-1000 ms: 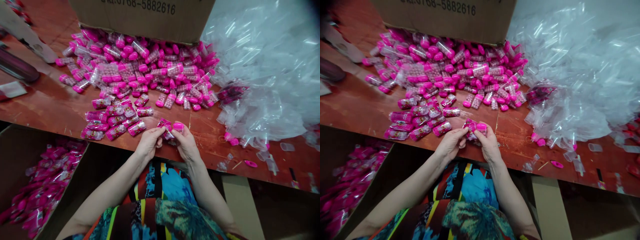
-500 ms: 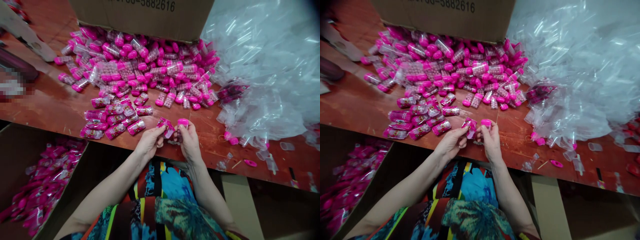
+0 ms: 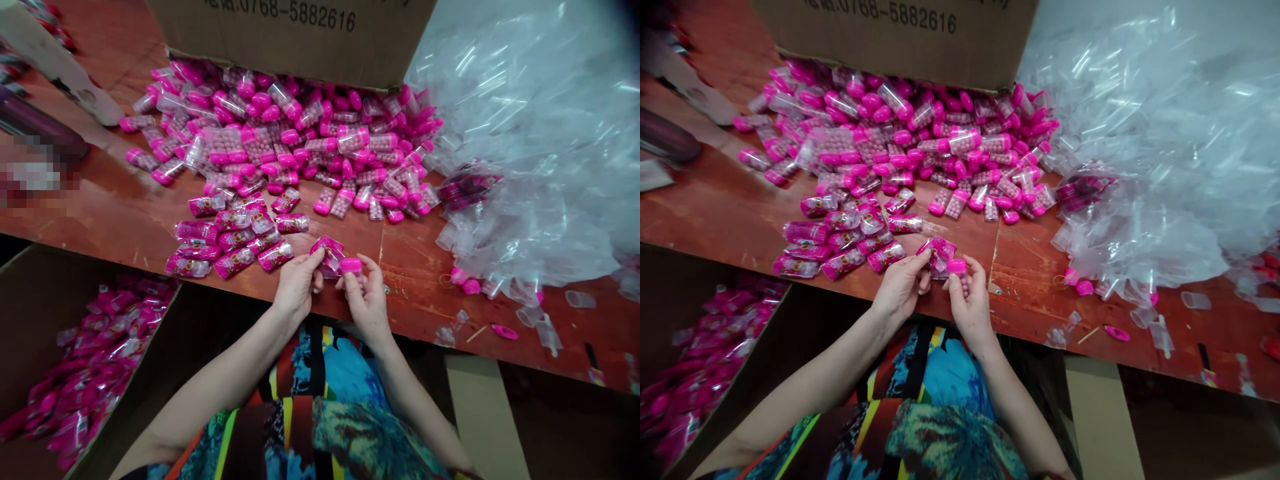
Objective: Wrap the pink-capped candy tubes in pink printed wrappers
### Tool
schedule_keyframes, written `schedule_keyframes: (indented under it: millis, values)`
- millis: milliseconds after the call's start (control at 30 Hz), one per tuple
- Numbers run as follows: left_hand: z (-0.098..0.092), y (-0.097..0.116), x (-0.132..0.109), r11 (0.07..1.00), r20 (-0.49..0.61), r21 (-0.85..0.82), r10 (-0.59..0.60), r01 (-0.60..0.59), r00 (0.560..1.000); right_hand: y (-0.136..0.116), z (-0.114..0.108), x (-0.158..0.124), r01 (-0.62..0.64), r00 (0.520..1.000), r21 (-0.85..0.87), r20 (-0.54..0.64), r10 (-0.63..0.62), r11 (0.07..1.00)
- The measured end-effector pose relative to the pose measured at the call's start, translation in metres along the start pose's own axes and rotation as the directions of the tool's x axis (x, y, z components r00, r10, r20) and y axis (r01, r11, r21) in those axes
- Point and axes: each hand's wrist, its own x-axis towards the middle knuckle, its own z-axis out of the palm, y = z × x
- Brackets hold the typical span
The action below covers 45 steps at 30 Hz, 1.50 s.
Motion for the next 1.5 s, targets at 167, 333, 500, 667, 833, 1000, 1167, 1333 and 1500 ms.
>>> schedule_keyframes:
  millis: [167,333,500,667,833,1000,1167,1333,1500]
  values:
    - [0.001,-0.004,0.0,0.998,-0.039,0.045,0.046,-0.044,0.998,-0.002,-0.001,-0.006,0.12,0.99,-0.08,-0.064,-0.125,0.99]
    - [0.001,-0.005,-0.001,0.997,-0.027,0.065,0.051,-0.049,0.998,0.002,-0.002,-0.005,0.155,0.985,-0.185,-0.042,-0.165,0.97]
    - [0.001,-0.002,-0.004,0.997,-0.007,0.071,0.034,-0.033,0.999,0.004,-0.004,0.0,0.116,0.988,-0.205,-0.073,-0.133,0.972]
    - [0.0,-0.004,-0.005,0.994,0.046,0.113,-0.002,-0.004,0.999,0.0,-0.006,0.003,0.112,0.988,-0.186,-0.087,-0.13,0.976]
    - [-0.002,-0.005,-0.004,0.995,0.075,0.098,-0.02,0.012,0.997,-0.001,-0.01,0.001,0.082,0.997,-0.142,0.023,-0.08,0.986]
    - [-0.001,-0.004,-0.005,0.998,0.119,0.066,-0.002,-0.006,0.993,-0.006,-0.008,0.0,-0.04,0.993,-0.011,0.109,0.041,0.999]
    - [0.0,-0.005,-0.008,0.99,0.32,0.097,-0.126,0.1,0.939,-0.011,-0.006,0.002,-0.165,0.967,0.119,0.215,0.136,0.979]
    - [-0.003,-0.009,-0.007,0.981,0.358,0.117,-0.19,0.157,0.914,-0.013,-0.017,0.005,0.011,0.965,-0.132,0.26,0.025,0.991]
    - [-0.001,-0.009,-0.008,0.98,0.324,0.086,-0.196,0.178,0.926,-0.013,-0.021,0.006,0.197,0.957,-0.512,0.284,-0.052,0.836]
